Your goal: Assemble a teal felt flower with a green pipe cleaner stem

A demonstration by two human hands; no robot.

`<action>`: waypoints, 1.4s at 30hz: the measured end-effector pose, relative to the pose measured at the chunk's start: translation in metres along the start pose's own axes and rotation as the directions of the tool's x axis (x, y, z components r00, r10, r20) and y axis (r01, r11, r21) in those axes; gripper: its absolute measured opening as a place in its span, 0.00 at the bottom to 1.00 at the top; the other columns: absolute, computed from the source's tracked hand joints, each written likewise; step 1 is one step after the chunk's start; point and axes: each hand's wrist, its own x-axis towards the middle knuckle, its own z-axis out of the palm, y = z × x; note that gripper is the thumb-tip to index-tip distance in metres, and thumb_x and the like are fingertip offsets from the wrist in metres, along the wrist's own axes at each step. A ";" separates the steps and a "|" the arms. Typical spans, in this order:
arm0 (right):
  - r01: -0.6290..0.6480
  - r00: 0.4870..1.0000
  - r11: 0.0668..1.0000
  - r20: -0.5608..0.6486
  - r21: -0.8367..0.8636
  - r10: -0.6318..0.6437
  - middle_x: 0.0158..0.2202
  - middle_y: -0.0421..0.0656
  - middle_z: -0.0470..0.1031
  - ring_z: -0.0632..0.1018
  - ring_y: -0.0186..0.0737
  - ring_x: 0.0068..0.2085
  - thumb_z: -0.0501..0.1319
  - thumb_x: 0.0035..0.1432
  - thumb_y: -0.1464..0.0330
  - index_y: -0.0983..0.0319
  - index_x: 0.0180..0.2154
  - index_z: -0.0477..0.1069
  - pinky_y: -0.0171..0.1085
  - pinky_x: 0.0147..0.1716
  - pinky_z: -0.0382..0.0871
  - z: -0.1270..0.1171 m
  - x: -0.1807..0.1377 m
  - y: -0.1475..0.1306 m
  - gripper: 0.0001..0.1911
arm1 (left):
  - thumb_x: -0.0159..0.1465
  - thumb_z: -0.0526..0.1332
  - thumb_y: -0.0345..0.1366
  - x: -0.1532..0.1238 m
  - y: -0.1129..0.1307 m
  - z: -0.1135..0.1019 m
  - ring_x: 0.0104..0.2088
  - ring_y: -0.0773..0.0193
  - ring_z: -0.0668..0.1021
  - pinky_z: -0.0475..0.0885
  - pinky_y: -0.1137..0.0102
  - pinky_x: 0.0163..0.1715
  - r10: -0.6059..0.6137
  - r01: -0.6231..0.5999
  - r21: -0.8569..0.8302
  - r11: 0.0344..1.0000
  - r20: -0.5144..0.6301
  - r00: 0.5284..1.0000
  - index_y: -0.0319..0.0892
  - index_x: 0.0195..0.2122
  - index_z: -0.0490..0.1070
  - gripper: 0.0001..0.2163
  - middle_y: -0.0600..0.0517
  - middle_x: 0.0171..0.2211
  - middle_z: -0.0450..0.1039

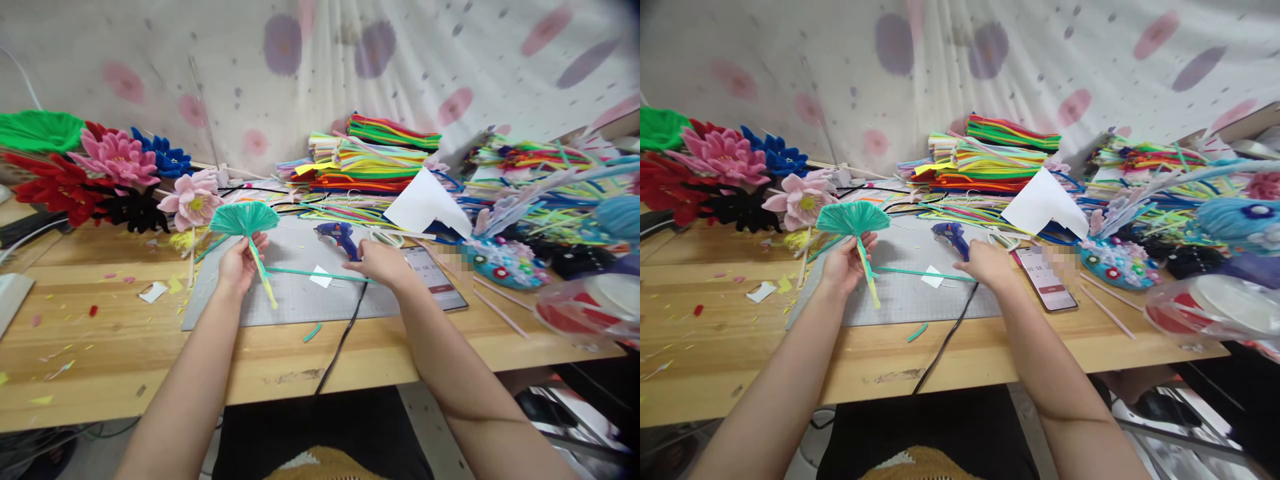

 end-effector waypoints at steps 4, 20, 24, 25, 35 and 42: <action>0.379 0.922 0.911 0.022 0.161 -0.387 0.35 0.44 0.73 0.72 0.39 0.37 0.59 0.53 0.60 0.60 0.35 0.68 0.35 0.34 0.60 0.007 -0.007 -0.042 0.11 | 0.61 0.50 0.30 -0.002 0.002 0.002 0.25 0.72 0.76 0.67 0.81 0.15 -0.003 0.003 0.007 1.000 0.006 1.000 0.34 0.35 0.71 0.11 0.45 0.37 0.76; 0.513 0.851 0.815 -0.286 0.268 -0.441 0.35 0.41 0.74 0.71 0.35 0.34 0.54 0.58 0.63 0.58 0.36 0.71 0.33 0.30 0.56 -0.003 0.017 -0.068 0.10 | 0.61 0.50 0.31 -0.002 -0.005 0.006 0.17 0.76 0.69 0.57 0.81 0.10 0.009 0.006 0.233 0.973 -0.064 0.998 0.34 0.32 0.70 0.10 0.49 0.27 0.74; 0.671 0.719 0.724 -0.374 0.158 -0.586 0.33 0.42 0.72 0.68 0.37 0.36 0.55 0.57 0.61 0.59 0.33 0.74 0.34 0.33 0.55 -0.004 0.019 -0.065 0.11 | 0.61 0.52 0.32 -0.007 -0.014 0.011 0.22 0.71 0.74 0.65 0.79 0.14 -0.044 0.040 0.272 0.961 0.007 0.999 0.35 0.33 0.71 0.09 0.47 0.31 0.75; 0.694 0.694 0.708 -0.382 0.129 -0.610 0.32 0.42 0.72 0.67 0.37 0.36 0.55 0.57 0.61 0.59 0.32 0.74 0.35 0.34 0.54 -0.001 0.020 -0.065 0.12 | 0.61 0.52 0.32 -0.009 -0.016 0.012 0.23 0.70 0.75 0.67 0.78 0.15 -0.054 0.043 0.284 0.958 0.031 0.998 0.35 0.34 0.71 0.09 0.47 0.31 0.75; 0.729 0.648 0.677 -0.423 0.104 -0.633 0.30 0.43 0.65 0.62 0.39 0.35 0.58 0.55 0.59 0.59 0.32 0.76 0.38 0.35 0.52 0.005 0.025 -0.067 0.12 | 0.60 0.54 0.32 -0.015 -0.026 0.018 0.23 0.68 0.76 0.72 0.75 0.18 -0.129 0.065 0.336 0.940 0.172 0.976 0.37 0.33 0.69 0.06 0.49 0.29 0.75; 0.713 0.668 0.692 -0.411 0.114 -0.620 0.30 0.43 0.64 0.61 0.39 0.36 0.59 0.54 0.61 0.59 0.31 0.76 0.39 0.36 0.51 0.004 0.023 -0.069 0.10 | 0.60 0.54 0.32 -0.018 -0.028 0.020 0.21 0.69 0.75 0.71 0.75 0.17 -0.132 0.070 0.336 0.939 0.167 0.977 0.37 0.30 0.69 0.06 0.50 0.26 0.73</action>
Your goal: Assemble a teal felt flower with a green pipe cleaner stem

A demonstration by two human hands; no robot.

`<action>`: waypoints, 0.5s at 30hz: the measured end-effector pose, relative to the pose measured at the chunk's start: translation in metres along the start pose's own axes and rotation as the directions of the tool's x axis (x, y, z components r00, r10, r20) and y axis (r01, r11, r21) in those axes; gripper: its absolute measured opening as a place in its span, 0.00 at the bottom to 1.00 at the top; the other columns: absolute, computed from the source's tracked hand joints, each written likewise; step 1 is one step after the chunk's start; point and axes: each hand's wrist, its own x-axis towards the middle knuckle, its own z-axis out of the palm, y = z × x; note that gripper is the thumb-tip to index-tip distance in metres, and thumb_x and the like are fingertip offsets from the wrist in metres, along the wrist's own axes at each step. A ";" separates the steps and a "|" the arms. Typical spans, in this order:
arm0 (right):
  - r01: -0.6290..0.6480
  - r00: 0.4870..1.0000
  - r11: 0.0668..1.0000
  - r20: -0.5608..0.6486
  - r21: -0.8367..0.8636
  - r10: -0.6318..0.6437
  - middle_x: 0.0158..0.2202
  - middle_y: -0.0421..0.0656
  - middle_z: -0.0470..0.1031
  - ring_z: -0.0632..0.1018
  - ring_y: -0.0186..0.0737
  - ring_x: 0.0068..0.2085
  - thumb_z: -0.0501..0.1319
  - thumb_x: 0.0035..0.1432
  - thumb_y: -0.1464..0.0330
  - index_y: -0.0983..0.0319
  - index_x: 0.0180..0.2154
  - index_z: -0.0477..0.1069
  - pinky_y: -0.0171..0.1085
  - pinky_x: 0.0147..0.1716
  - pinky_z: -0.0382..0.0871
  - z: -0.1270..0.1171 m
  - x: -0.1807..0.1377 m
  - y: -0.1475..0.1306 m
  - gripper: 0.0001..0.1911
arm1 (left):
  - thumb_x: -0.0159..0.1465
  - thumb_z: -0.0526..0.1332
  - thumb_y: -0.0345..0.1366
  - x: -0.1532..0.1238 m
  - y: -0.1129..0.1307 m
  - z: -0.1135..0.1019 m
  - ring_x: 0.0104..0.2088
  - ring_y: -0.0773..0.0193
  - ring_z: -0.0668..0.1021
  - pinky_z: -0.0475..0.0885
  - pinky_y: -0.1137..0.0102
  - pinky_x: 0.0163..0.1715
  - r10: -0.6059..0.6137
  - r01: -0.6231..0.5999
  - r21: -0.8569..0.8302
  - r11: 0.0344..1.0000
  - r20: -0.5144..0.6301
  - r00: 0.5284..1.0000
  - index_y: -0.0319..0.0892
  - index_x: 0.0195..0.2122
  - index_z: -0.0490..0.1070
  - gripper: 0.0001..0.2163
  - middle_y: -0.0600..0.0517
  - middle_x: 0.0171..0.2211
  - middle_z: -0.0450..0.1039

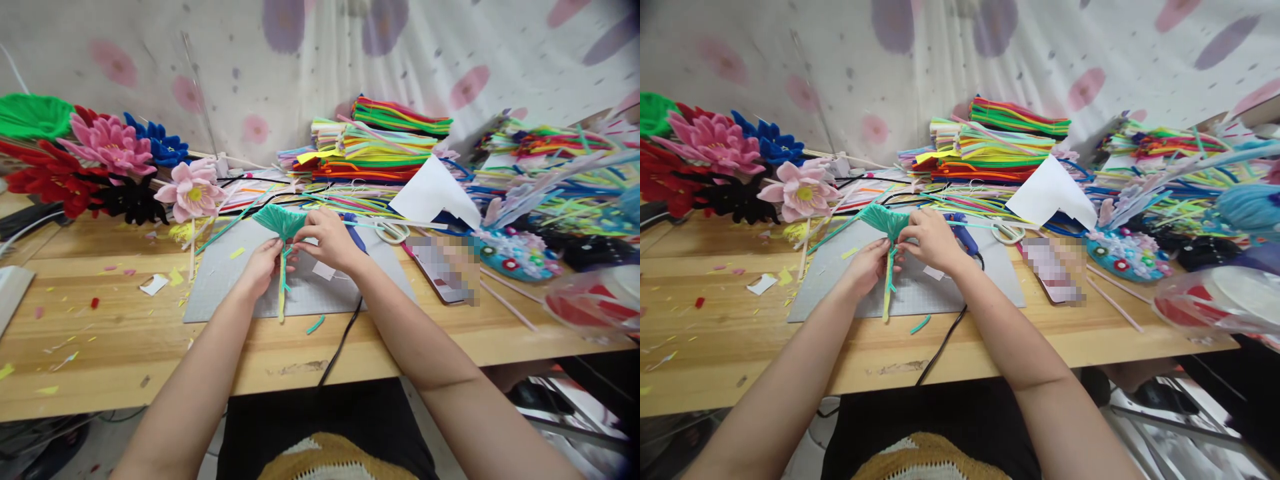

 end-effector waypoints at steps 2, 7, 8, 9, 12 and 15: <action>-0.005 1.000 1.000 0.008 -0.013 0.005 0.31 0.43 0.64 0.61 0.40 0.37 0.59 0.54 0.61 0.59 0.31 0.76 0.39 0.36 0.50 0.000 0.000 -0.001 0.10 | 0.60 0.55 0.32 0.000 0.000 0.001 0.21 0.69 0.75 0.71 0.75 0.17 0.002 -0.002 0.004 1.000 -0.006 1.000 0.37 0.30 0.69 0.06 0.50 0.26 0.73; -0.015 1.000 0.998 0.006 -0.069 0.016 0.32 0.44 0.63 0.60 0.41 0.38 0.59 0.54 0.61 0.59 0.32 0.75 0.40 0.37 0.49 0.002 -0.001 -0.002 0.10 | 0.60 0.55 0.32 0.000 -0.001 0.003 0.21 0.70 0.74 0.71 0.76 0.18 -0.002 0.002 0.006 1.000 -0.015 1.000 0.37 0.29 0.68 0.05 0.51 0.24 0.72; -0.013 1.000 0.996 -0.001 -0.085 0.012 0.32 0.44 0.64 0.60 0.42 0.38 0.58 0.54 0.60 0.59 0.32 0.74 0.40 0.37 0.49 0.003 -0.001 -0.002 0.10 | 0.60 0.55 0.32 0.000 -0.001 0.004 0.20 0.70 0.74 0.70 0.76 0.18 -0.004 0.004 0.009 1.000 -0.016 1.000 0.37 0.29 0.68 0.05 0.51 0.23 0.71; -0.009 1.000 0.995 -0.009 -0.102 0.008 0.33 0.44 0.64 0.60 0.42 0.38 0.58 0.54 0.60 0.59 0.32 0.74 0.40 0.37 0.49 0.003 -0.001 -0.002 0.11 | 0.60 0.55 0.32 -0.001 -0.001 0.004 0.20 0.70 0.74 0.70 0.76 0.18 -0.004 0.004 0.015 1.000 -0.017 1.000 0.37 0.29 0.68 0.05 0.51 0.23 0.71; -0.007 0.999 0.988 -0.034 -0.153 0.002 0.33 0.45 0.64 0.60 0.43 0.38 0.57 0.55 0.61 0.60 0.32 0.74 0.41 0.37 0.48 0.006 -0.001 -0.003 0.11 | 0.60 0.55 0.32 -0.001 -0.002 0.005 0.19 0.71 0.72 0.70 0.76 0.17 0.001 0.000 0.037 0.999 -0.027 1.000 0.37 0.28 0.67 0.06 0.53 0.20 0.68; -0.013 0.999 0.982 -0.045 -0.190 0.005 0.33 0.46 0.65 0.60 0.43 0.39 0.57 0.55 0.62 0.59 0.32 0.73 0.41 0.37 0.48 0.008 -0.001 -0.005 0.10 | 0.58 0.57 0.33 -0.001 -0.004 0.004 0.16 0.73 0.68 0.68 0.77 0.15 0.014 -0.012 0.050 0.999 -0.025 1.000 0.38 0.27 0.67 0.05 0.55 0.19 0.66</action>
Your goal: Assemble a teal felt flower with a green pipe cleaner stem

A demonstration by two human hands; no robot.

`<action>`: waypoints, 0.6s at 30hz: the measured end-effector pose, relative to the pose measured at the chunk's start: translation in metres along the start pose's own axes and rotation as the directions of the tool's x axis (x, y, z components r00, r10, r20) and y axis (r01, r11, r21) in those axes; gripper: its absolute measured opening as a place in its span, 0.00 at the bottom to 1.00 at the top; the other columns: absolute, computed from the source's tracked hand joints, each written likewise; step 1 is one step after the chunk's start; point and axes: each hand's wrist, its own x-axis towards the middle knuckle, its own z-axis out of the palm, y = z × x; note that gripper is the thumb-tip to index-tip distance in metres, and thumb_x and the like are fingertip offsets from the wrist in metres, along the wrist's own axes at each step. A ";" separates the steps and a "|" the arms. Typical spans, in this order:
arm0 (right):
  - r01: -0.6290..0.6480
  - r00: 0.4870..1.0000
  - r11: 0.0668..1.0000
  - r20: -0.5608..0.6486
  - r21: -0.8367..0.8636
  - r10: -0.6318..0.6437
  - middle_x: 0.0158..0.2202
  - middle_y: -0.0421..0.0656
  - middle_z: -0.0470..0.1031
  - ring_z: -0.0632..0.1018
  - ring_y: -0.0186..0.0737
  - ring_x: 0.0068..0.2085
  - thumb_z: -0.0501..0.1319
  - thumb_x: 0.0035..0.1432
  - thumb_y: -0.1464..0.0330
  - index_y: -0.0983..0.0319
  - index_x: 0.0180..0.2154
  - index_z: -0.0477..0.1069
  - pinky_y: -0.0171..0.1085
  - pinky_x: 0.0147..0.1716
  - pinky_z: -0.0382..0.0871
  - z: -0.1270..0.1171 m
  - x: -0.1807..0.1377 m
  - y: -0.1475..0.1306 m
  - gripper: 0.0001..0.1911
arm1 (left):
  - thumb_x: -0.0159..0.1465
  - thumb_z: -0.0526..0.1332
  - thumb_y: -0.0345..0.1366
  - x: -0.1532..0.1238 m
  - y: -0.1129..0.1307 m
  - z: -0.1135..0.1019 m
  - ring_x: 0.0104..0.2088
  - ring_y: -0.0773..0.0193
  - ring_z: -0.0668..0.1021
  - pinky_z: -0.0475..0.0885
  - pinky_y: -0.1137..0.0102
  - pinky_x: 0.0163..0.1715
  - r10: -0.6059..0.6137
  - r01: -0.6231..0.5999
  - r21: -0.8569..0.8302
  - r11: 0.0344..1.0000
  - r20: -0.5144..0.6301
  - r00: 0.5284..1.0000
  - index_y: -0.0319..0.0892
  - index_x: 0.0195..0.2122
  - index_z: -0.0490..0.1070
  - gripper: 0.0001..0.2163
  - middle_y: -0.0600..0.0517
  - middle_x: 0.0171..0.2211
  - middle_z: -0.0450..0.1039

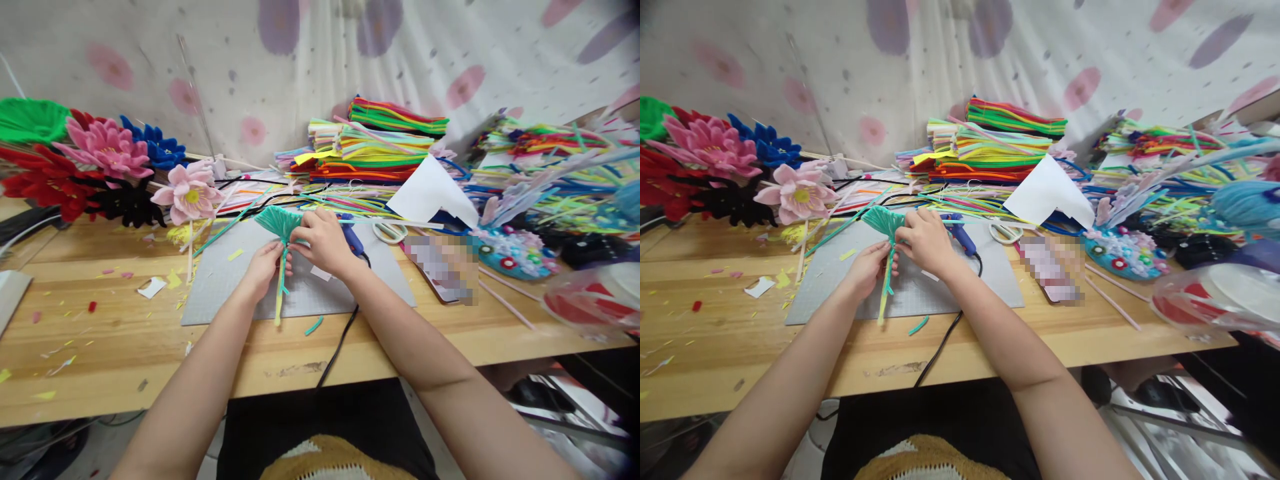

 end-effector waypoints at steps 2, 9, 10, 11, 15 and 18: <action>-0.003 1.000 1.000 0.000 -0.012 0.003 0.33 0.46 0.65 0.59 0.43 0.39 0.56 0.56 0.62 0.59 0.32 0.73 0.41 0.37 0.48 0.001 0.000 -0.001 0.10 | 0.57 0.58 0.35 0.000 -0.001 0.000 0.15 0.74 0.66 0.68 0.76 0.14 0.013 -0.013 -0.001 1.000 0.027 1.000 0.38 0.27 0.66 0.06 0.56 0.19 0.64; -0.008 1.000 0.999 -0.008 -0.041 0.007 0.33 0.46 0.66 0.59 0.43 0.38 0.55 0.57 0.63 0.59 0.32 0.73 0.42 0.37 0.48 0.003 0.001 0.000 0.11 | 0.54 0.59 0.36 -0.003 0.000 0.003 0.17 0.73 0.66 0.70 0.74 0.16 0.077 -0.081 0.027 0.996 0.117 0.990 0.38 0.28 0.66 0.06 0.56 0.20 0.62; -0.007 1.000 0.999 -0.011 -0.046 0.007 0.33 0.46 0.66 0.59 0.43 0.38 0.55 0.57 0.63 0.59 0.32 0.73 0.42 0.37 0.48 0.003 0.001 0.000 0.11 | 0.54 0.60 0.35 -0.004 0.000 0.003 0.18 0.73 0.66 0.70 0.74 0.17 0.086 -0.092 0.042 0.995 0.122 0.989 0.39 0.28 0.66 0.06 0.56 0.21 0.63; -0.007 1.000 0.999 -0.016 -0.050 0.006 0.33 0.46 0.66 0.60 0.43 0.38 0.55 0.57 0.63 0.59 0.32 0.73 0.42 0.36 0.48 0.003 0.001 0.000 0.11 | 0.54 0.60 0.35 -0.005 0.000 0.003 0.18 0.73 0.67 0.70 0.75 0.17 0.095 -0.103 0.059 0.993 0.125 0.988 0.39 0.29 0.66 0.05 0.56 0.21 0.63; -0.004 1.000 0.998 -0.025 -0.058 0.003 0.32 0.46 0.67 0.60 0.43 0.38 0.56 0.57 0.63 0.59 0.31 0.73 0.42 0.36 0.47 0.003 0.000 0.001 0.10 | 0.54 0.58 0.32 -0.006 -0.001 0.004 0.19 0.74 0.68 0.70 0.76 0.19 0.125 -0.143 0.137 0.980 0.129 0.984 0.39 0.28 0.65 0.03 0.56 0.22 0.63; -0.001 1.000 0.998 -0.016 -0.063 0.000 0.33 0.46 0.67 0.60 0.43 0.38 0.55 0.57 0.63 0.59 0.32 0.73 0.42 0.36 0.47 0.004 0.000 0.000 0.10 | 0.55 0.56 0.31 -0.004 -0.003 0.004 0.19 0.73 0.68 0.71 0.74 0.19 0.139 -0.159 0.184 0.970 0.118 0.983 0.39 0.28 0.65 0.02 0.56 0.22 0.64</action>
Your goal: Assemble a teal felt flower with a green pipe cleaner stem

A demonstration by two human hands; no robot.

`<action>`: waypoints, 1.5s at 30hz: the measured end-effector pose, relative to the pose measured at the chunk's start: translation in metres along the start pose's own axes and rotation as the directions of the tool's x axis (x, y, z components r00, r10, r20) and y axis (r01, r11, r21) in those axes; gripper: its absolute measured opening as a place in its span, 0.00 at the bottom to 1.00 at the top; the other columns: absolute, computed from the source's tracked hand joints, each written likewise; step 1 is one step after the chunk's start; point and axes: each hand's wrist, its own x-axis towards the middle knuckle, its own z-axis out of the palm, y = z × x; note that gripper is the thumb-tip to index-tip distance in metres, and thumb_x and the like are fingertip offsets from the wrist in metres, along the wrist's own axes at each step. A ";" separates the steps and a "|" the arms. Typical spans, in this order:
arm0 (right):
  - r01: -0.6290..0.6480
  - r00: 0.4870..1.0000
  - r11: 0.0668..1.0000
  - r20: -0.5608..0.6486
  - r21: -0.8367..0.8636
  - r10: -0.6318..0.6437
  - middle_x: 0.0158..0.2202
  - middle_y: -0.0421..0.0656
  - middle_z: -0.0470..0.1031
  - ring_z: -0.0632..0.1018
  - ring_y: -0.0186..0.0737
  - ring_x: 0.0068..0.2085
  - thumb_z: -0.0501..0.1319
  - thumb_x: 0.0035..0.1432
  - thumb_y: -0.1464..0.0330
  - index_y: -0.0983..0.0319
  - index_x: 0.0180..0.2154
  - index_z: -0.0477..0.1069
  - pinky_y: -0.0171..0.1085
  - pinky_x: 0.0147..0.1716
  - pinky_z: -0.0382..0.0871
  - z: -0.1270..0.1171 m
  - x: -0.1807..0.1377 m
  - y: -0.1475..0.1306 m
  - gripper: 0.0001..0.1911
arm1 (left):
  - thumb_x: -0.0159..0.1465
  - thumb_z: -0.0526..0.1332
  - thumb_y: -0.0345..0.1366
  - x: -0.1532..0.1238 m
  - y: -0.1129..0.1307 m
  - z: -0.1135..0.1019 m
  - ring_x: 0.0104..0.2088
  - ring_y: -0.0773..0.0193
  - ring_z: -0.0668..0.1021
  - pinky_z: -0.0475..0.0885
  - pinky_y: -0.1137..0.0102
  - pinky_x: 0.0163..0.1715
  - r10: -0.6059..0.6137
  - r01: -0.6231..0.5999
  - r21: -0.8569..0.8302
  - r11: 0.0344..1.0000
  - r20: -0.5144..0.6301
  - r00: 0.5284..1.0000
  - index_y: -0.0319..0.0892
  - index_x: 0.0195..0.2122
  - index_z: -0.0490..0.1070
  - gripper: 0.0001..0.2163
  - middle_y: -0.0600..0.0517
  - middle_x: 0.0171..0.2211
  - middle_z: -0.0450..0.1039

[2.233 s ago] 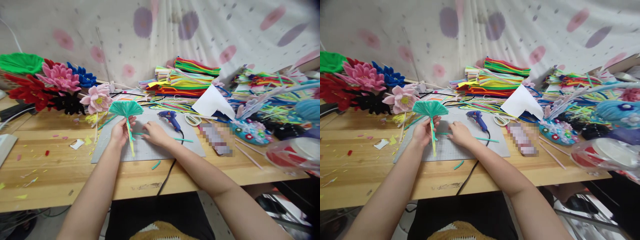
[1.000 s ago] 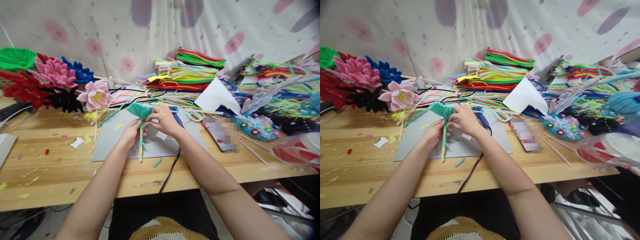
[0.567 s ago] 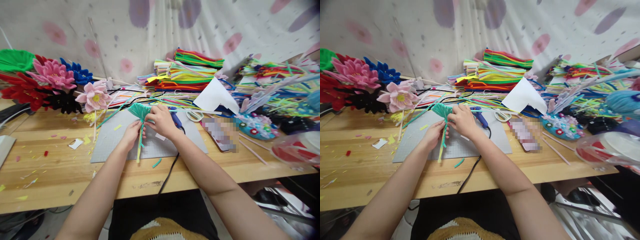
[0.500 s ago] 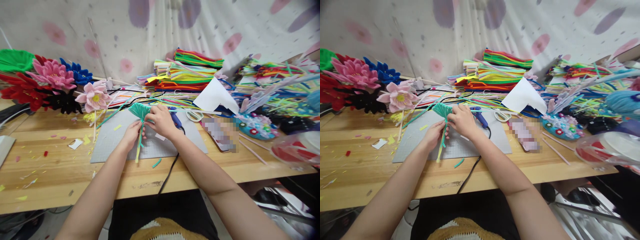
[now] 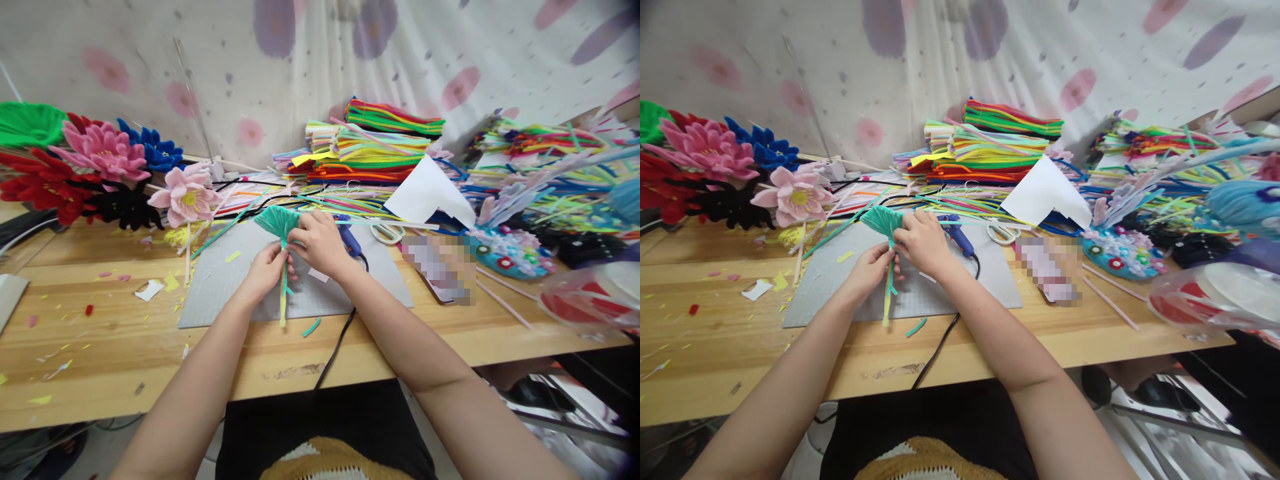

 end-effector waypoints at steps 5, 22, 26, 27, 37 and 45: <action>0.020 1.000 0.999 0.015 -0.043 -0.019 0.33 0.46 0.66 0.59 0.43 0.38 0.53 0.58 0.65 0.59 0.31 0.73 0.42 0.35 0.47 0.003 0.001 -0.004 0.11 | 0.57 0.53 0.31 0.005 -0.008 0.001 0.17 0.72 0.68 0.71 0.73 0.20 0.043 -0.039 0.069 0.997 -0.058 0.997 0.40 0.26 0.64 0.04 0.56 0.20 0.64; -0.013 0.999 0.999 -0.040 -0.048 0.011 0.34 0.46 0.71 0.62 0.42 0.38 0.49 0.61 0.67 0.61 0.35 0.72 0.41 0.36 0.47 0.008 0.001 -0.019 0.14 | 0.60 0.51 0.31 0.017 -0.019 -0.006 0.16 0.73 0.68 0.68 0.75 0.19 0.165 -0.149 0.076 0.986 -0.320 0.933 0.40 0.28 0.61 0.04 0.57 0.19 0.64; -0.013 0.999 0.999 -0.029 -0.039 0.012 0.34 0.45 0.72 0.62 0.42 0.38 0.49 0.61 0.67 0.61 0.35 0.72 0.41 0.36 0.47 0.008 0.002 -0.021 0.13 | 0.58 0.54 0.33 0.019 -0.020 -0.008 0.16 0.74 0.67 0.67 0.76 0.20 0.110 -0.110 0.021 0.994 -0.363 0.925 0.39 0.26 0.61 0.05 0.56 0.19 0.65; -0.012 0.999 0.999 -0.031 -0.039 0.011 0.34 0.45 0.72 0.62 0.42 0.38 0.49 0.61 0.67 0.61 0.35 0.72 0.41 0.36 0.47 0.007 0.002 -0.021 0.13 | 0.57 0.55 0.34 0.019 -0.021 -0.008 0.17 0.73 0.67 0.66 0.76 0.19 0.103 -0.102 0.023 0.995 -0.371 0.923 0.39 0.26 0.62 0.06 0.56 0.20 0.66; -0.003 1.000 1.000 -0.004 -0.019 0.003 0.33 0.46 0.72 0.64 0.42 0.38 0.49 0.61 0.68 0.62 0.35 0.72 0.41 0.35 0.49 0.004 0.005 -0.027 0.14 | 0.61 0.48 0.36 0.011 -0.017 -0.013 0.25 0.63 0.72 0.64 0.69 0.29 0.376 -0.017 0.682 0.731 -0.381 0.845 0.41 0.24 0.65 0.11 0.51 0.22 0.69; -0.079 0.982 0.996 0.167 -0.027 0.083 0.34 0.47 0.73 0.69 0.42 0.39 0.48 0.60 0.69 0.64 0.35 0.72 0.39 0.34 0.54 -0.010 0.017 -0.031 0.14 | 0.62 0.46 0.33 0.010 -0.015 -0.014 0.34 0.57 0.74 0.64 0.66 0.33 0.354 0.106 0.749 0.654 -0.426 0.833 0.40 0.32 0.67 0.11 0.44 0.32 0.72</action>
